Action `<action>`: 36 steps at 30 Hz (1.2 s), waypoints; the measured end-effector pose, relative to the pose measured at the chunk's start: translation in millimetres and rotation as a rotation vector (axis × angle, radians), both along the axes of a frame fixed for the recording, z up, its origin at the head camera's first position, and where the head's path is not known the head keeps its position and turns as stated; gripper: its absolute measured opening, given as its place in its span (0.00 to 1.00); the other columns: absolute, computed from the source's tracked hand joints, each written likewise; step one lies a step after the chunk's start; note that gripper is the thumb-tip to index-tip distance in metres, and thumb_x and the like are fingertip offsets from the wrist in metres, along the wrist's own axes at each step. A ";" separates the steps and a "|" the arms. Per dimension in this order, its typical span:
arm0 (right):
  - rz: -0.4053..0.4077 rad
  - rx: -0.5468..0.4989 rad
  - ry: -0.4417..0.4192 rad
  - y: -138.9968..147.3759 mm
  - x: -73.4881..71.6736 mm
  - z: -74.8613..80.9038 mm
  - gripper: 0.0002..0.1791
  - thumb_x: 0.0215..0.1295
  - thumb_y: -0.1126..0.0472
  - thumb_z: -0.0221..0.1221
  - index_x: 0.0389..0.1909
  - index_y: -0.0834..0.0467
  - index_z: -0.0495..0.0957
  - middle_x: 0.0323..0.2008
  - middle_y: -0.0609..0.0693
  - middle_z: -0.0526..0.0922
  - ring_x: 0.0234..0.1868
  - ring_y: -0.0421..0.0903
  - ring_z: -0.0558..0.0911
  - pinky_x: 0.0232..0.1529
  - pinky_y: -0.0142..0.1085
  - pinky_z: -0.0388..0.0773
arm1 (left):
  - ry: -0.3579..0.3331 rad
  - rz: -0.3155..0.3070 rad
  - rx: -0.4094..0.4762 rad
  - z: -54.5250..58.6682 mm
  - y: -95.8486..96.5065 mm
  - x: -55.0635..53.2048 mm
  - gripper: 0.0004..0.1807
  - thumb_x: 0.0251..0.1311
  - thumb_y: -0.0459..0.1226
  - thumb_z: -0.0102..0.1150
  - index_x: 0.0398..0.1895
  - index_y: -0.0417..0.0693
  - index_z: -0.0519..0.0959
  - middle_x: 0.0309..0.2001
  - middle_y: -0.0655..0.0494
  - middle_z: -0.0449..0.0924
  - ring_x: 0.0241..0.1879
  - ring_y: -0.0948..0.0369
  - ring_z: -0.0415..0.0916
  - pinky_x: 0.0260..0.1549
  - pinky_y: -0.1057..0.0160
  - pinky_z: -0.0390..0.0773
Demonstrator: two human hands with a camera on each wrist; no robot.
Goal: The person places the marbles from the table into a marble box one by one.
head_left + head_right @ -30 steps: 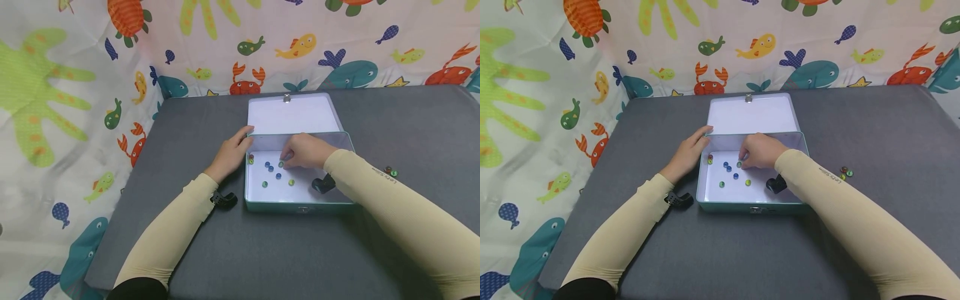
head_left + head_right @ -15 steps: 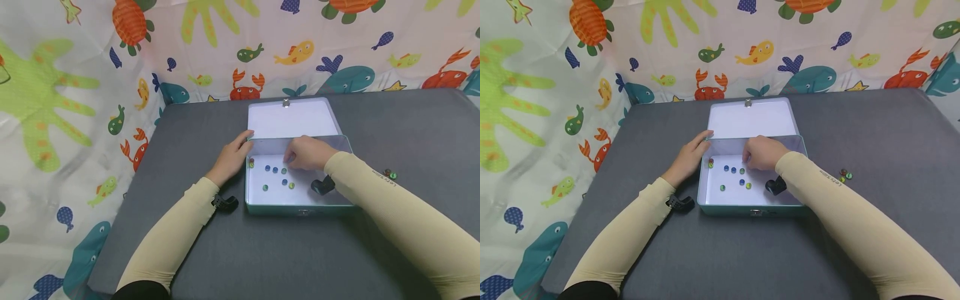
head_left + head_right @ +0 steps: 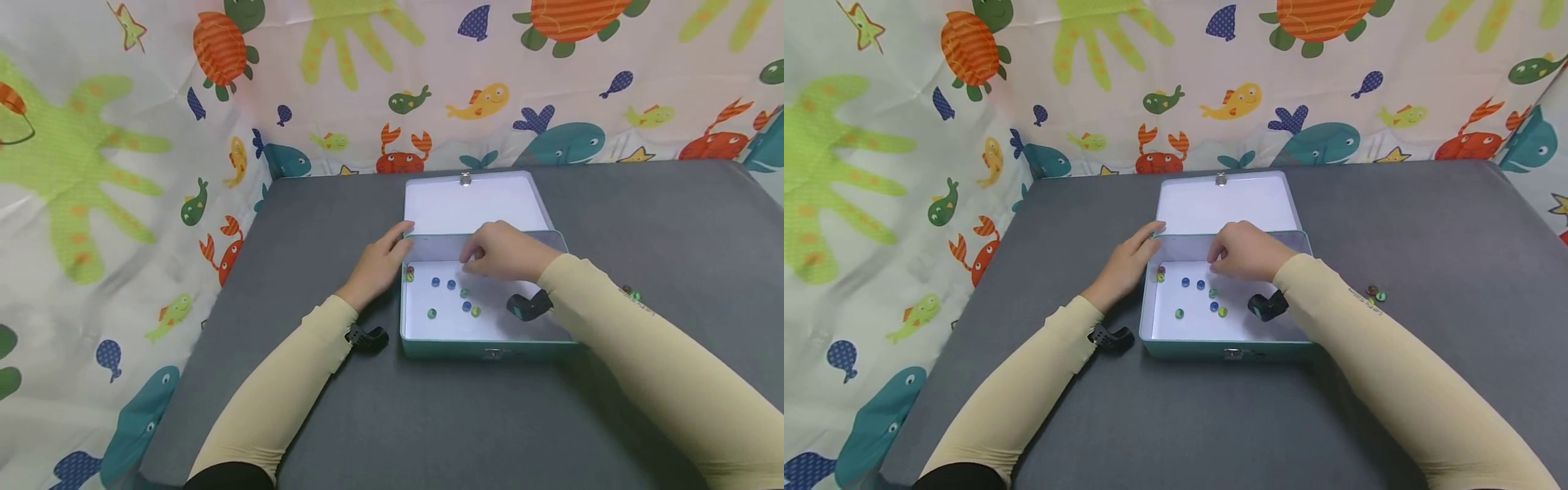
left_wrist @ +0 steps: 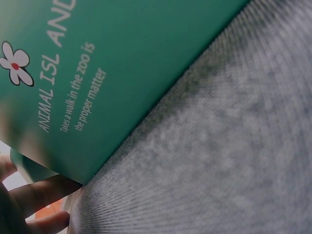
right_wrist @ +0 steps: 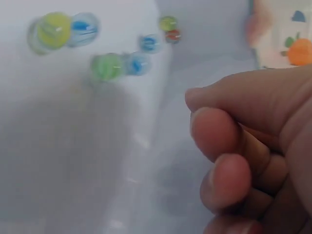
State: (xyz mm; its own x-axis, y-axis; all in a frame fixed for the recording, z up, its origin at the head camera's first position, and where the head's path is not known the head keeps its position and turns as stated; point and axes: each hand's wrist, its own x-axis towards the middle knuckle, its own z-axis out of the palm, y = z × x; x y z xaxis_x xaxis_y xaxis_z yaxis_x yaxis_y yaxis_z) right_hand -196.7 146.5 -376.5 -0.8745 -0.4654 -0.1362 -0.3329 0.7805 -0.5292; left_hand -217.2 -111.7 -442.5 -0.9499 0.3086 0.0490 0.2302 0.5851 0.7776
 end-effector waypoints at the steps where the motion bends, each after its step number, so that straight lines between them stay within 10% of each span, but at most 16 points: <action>1: -0.003 -0.011 0.005 1.9 1.3 2.5 0.09 0.65 0.65 0.69 0.44 0.62 0.91 0.25 0.49 0.82 0.29 0.46 0.76 0.33 0.39 0.75 | 0.000 0.002 0.002 0.1 0.7 -0.1 0.31 0.78 0.59 0.40 0.80 0.68 0.65 0.75 0.54 0.72 0.60 0.55 0.74 0.67 0.44 0.71; 22: -0.181 -0.102 0.116 57.9 34.5 51.4 0.12 0.70 0.55 0.68 0.49 0.55 0.91 0.35 0.49 0.88 0.36 0.50 0.77 0.32 0.40 0.74 | 0.013 0.001 -0.004 1.9 5.1 -3.4 0.31 0.78 0.60 0.39 0.80 0.68 0.65 0.74 0.53 0.72 0.71 0.53 0.71 0.70 0.42 0.68; 36: -0.270 -0.138 0.082 92.4 55.3 48.2 0.16 0.71 0.52 0.68 0.52 0.58 0.90 0.35 0.50 0.88 0.36 0.50 0.77 0.32 0.37 0.75 | -0.004 0.006 0.006 -0.7 4.0 0.2 0.31 0.78 0.60 0.39 0.80 0.69 0.65 0.76 0.56 0.70 0.74 0.53 0.68 0.72 0.40 0.65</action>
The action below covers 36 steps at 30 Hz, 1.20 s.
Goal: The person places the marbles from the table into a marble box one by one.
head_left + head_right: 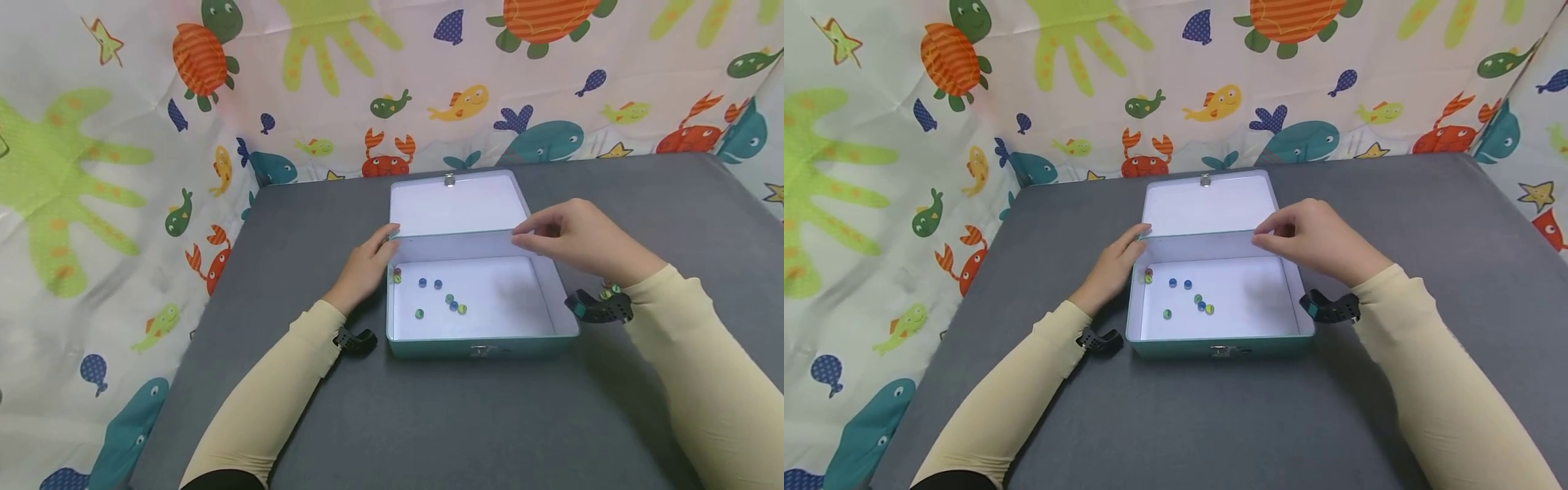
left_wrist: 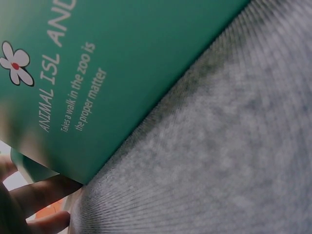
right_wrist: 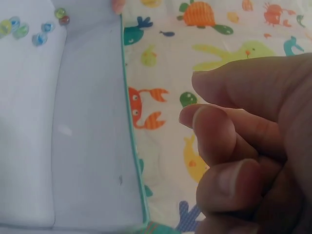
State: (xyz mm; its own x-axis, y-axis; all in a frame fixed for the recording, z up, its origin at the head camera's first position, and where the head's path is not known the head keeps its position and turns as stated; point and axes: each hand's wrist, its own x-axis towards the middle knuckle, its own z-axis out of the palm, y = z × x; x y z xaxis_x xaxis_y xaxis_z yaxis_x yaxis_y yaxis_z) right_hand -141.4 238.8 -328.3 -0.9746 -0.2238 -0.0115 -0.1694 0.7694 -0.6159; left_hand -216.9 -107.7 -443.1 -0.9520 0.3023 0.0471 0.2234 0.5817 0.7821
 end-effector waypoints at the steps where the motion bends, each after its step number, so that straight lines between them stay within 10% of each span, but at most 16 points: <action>1: -0.003 0.001 -0.001 2.4 0.8 -1.1 0.16 0.71 0.53 0.68 0.53 0.58 0.89 0.36 0.50 0.89 0.36 0.50 0.77 0.31 0.36 0.75 | 0.004 0.001 -0.001 -0.1 -0.1 0.3 0.31 0.78 0.60 0.39 0.80 0.68 0.65 0.76 0.55 0.70 0.74 0.53 0.68 0.72 0.41 0.66; 36: -0.095 -0.005 -0.019 84.9 38.8 -55.3 0.18 0.73 0.52 0.67 0.54 0.59 0.88 0.47 0.57 0.90 0.36 0.42 0.81 0.33 0.33 0.80 | 0.017 -0.010 -0.010 0.5 3.2 1.9 0.31 0.78 0.60 0.38 0.80 0.68 0.65 0.77 0.54 0.69 0.73 0.52 0.69 0.70 0.42 0.68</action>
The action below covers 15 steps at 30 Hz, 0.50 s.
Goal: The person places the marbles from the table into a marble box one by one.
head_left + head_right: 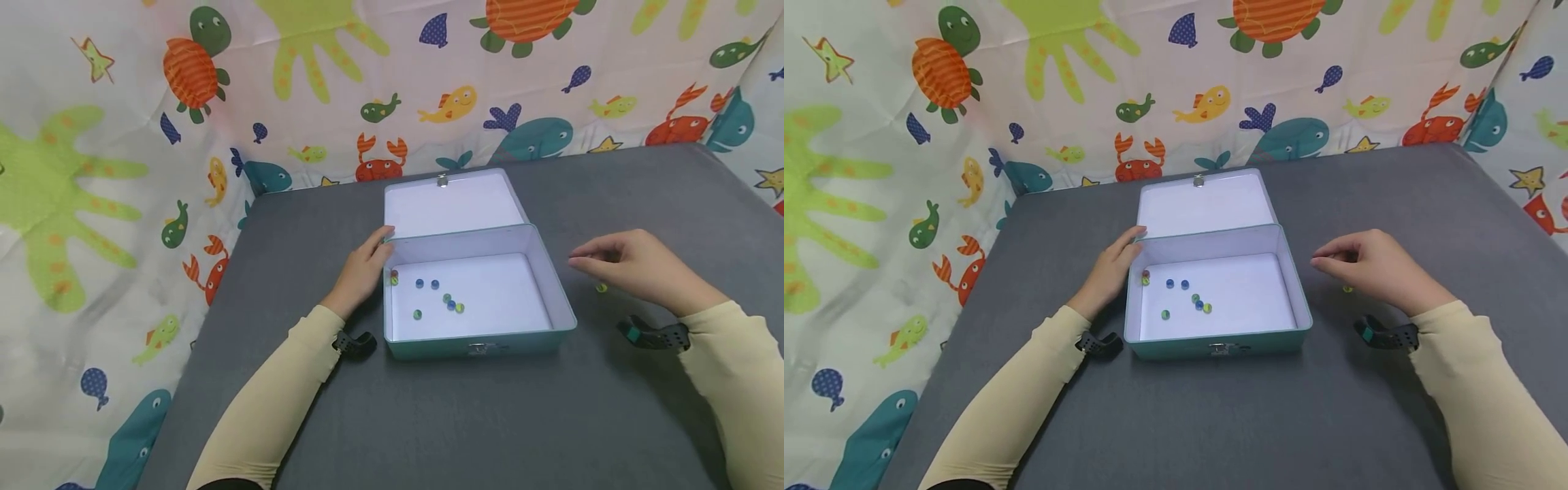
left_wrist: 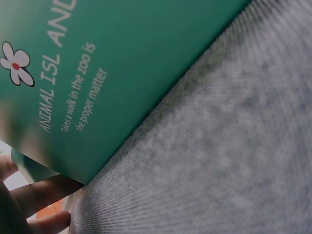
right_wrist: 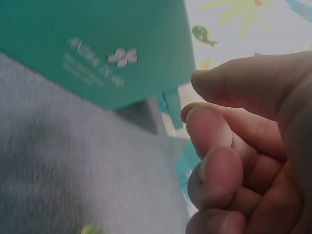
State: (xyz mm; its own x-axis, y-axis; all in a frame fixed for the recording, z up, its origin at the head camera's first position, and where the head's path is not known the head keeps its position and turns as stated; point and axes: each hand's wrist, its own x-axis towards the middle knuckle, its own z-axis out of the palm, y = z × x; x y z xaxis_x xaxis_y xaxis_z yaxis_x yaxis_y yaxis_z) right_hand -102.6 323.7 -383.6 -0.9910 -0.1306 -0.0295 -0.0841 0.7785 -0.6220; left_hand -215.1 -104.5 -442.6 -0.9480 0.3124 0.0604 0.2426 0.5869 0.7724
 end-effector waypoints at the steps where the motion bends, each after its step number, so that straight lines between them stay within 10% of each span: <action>1: -0.003 -0.004 0.002 3.0 1.2 -2.1 0.18 0.72 0.52 0.67 0.54 0.59 0.88 0.47 0.57 0.90 0.36 0.42 0.81 0.33 0.33 0.79 | 0.001 0.002 0.003 -0.7 0.4 0.1 0.31 0.78 0.60 0.39 0.80 0.68 0.65 0.77 0.54 0.69 0.73 0.52 0.69 0.70 0.42 0.68; 15: -0.104 -0.030 -0.045 35.7 14.6 -18.6 0.22 0.72 0.48 0.67 0.56 0.59 0.87 0.47 0.57 0.90 0.37 0.39 0.80 0.34 0.32 0.78 | 0.014 0.010 0.017 -3.5 0.1 -2.2 0.31 0.77 0.59 0.40 0.79 0.66 0.66 0.75 0.53 0.72 0.72 0.52 0.70 0.70 0.43 0.68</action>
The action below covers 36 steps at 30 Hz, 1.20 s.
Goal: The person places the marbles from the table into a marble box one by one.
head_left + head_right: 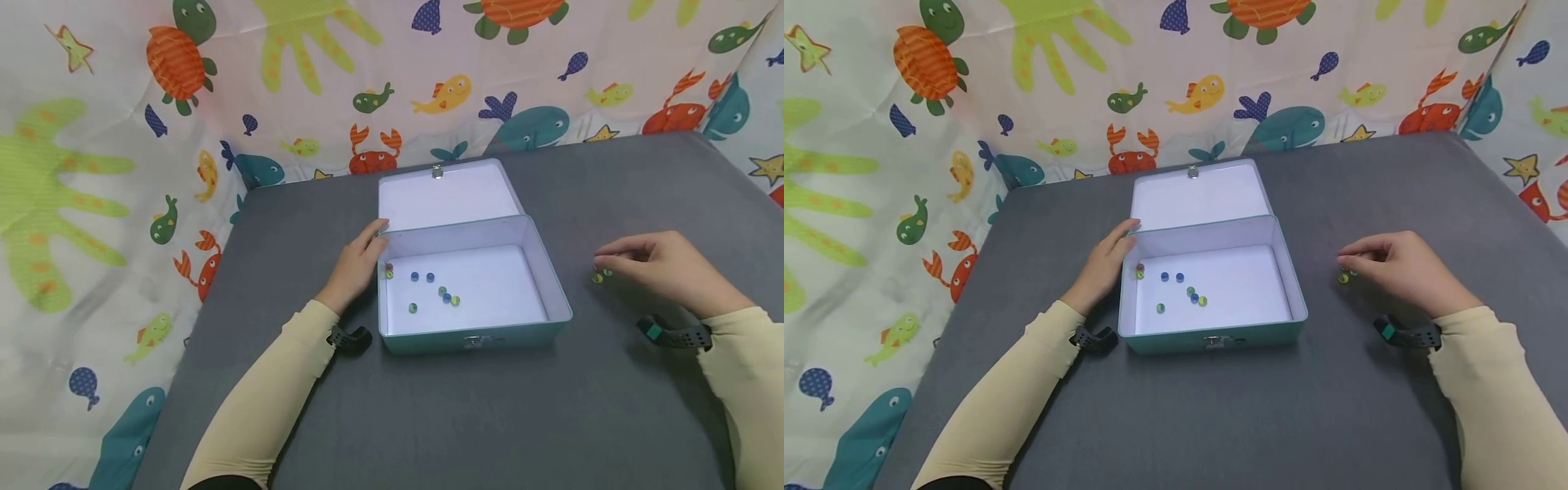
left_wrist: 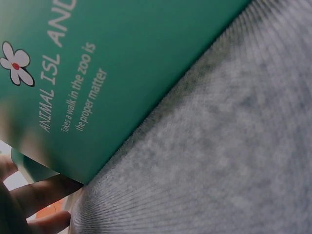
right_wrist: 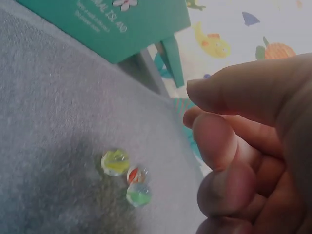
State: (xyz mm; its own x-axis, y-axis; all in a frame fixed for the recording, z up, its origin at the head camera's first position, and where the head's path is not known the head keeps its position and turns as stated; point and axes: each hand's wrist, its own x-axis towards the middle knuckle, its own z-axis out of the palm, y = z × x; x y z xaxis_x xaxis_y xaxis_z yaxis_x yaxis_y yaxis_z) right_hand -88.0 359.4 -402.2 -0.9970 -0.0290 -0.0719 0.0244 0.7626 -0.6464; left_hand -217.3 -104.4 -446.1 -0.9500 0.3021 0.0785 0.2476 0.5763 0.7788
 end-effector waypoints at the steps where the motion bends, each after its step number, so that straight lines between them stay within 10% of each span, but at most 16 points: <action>1: -0.004 0.001 0.002 1.7 0.1 -1.0 0.21 0.72 0.48 0.67 0.56 0.59 0.87 0.47 0.57 0.90 0.37 0.39 0.79 0.33 0.32 0.78 | 0.002 0.000 -0.002 0.1 0.0 -0.4 0.31 0.77 0.59 0.40 0.79 0.66 0.66 0.75 0.54 0.71 0.73 0.52 0.69 0.71 0.43 0.67; 36: -0.007 0.147 -0.014 15.9 -3.3 -24.4 0.20 0.68 0.52 0.70 0.48 0.66 0.88 0.28 0.47 0.86 0.27 0.39 0.72 0.26 0.35 0.69 | -0.013 -0.004 -0.014 2.4 -0.1 0.6 0.31 0.77 0.61 0.39 0.80 0.68 0.65 0.75 0.50 0.71 0.71 0.50 0.71 0.68 0.41 0.69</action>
